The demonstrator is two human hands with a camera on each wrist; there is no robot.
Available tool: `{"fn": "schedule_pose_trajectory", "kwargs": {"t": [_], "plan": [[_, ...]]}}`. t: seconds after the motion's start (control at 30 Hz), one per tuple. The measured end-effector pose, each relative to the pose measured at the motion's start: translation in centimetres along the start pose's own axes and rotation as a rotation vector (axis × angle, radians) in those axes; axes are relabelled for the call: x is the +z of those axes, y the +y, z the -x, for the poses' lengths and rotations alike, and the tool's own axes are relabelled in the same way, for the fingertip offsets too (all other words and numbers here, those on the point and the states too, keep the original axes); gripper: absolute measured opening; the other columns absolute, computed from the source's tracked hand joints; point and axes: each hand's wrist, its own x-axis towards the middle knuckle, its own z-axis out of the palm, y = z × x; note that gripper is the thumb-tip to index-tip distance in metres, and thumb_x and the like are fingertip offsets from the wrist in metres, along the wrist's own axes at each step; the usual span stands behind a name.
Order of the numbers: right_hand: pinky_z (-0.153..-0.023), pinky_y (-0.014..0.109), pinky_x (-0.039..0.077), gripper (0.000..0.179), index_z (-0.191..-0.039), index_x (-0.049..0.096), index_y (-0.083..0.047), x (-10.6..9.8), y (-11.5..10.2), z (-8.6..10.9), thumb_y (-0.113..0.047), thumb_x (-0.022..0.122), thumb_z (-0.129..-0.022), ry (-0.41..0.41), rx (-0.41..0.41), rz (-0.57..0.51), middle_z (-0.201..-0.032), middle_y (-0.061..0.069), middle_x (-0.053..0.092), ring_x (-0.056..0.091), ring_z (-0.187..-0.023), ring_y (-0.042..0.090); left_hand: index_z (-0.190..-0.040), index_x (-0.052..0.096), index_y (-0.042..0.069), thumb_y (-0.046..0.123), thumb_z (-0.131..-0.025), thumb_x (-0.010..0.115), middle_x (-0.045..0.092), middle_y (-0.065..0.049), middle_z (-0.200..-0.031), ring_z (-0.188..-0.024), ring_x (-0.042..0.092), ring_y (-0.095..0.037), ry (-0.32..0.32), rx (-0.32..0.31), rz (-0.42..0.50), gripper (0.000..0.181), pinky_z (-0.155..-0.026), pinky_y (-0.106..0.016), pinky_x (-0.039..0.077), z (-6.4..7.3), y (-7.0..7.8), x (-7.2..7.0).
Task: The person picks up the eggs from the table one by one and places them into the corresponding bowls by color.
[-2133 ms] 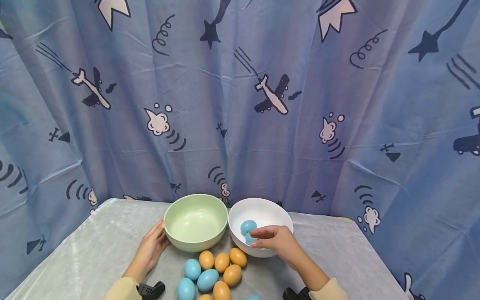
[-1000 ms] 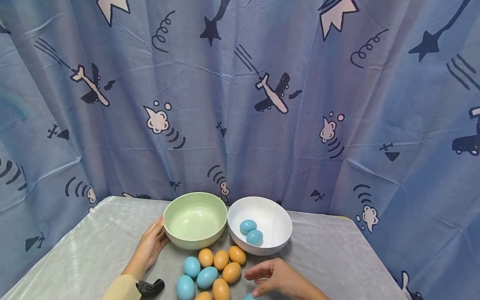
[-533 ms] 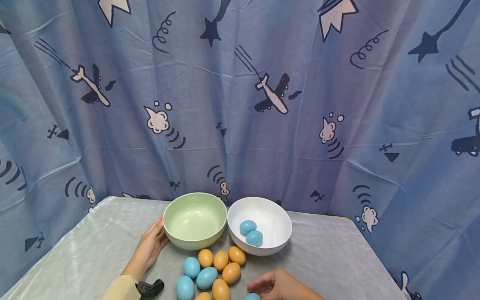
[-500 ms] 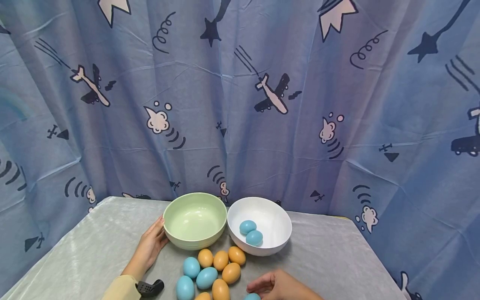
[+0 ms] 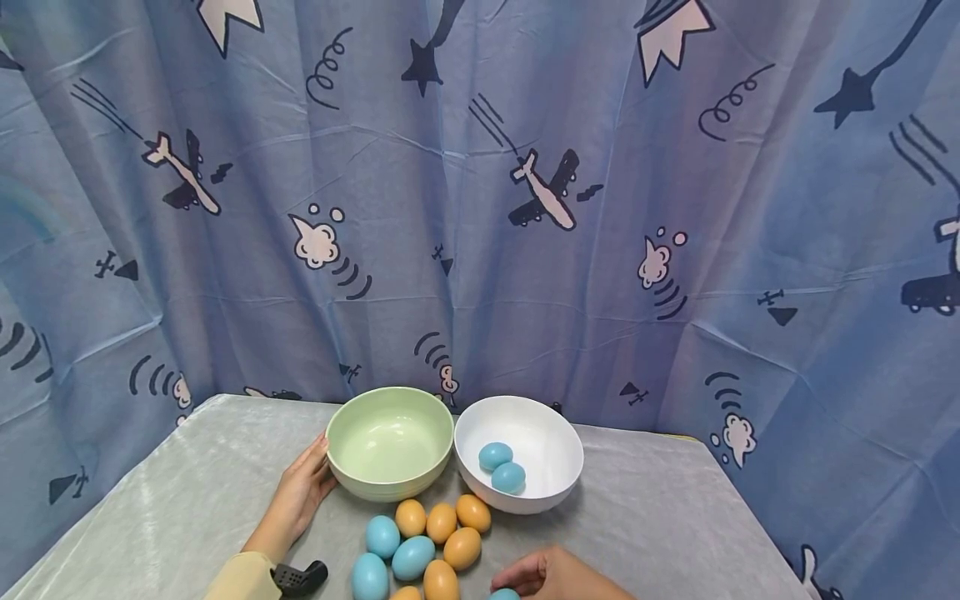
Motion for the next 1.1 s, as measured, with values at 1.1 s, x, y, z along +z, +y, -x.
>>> {"fn": "schedule_pose_trajectory", "kwargs": {"t": [1.1], "plan": [[-0.077,0.021,0.058,0.042,-0.115,0.071,0.005,-0.9,-2.7,0.3,-0.015,0.083,-0.081,0.067,-0.217,0.07,-0.104,0.012,0.077,0.069,-0.093,0.009,-0.159,0.018,0.006,0.039,-0.105,0.047,0.018,-0.015,-0.165,-0.153,0.019,-0.033,-0.012,0.004,0.012,0.069,-0.121,-0.055,0.026,0.0,0.0,0.0]]}}
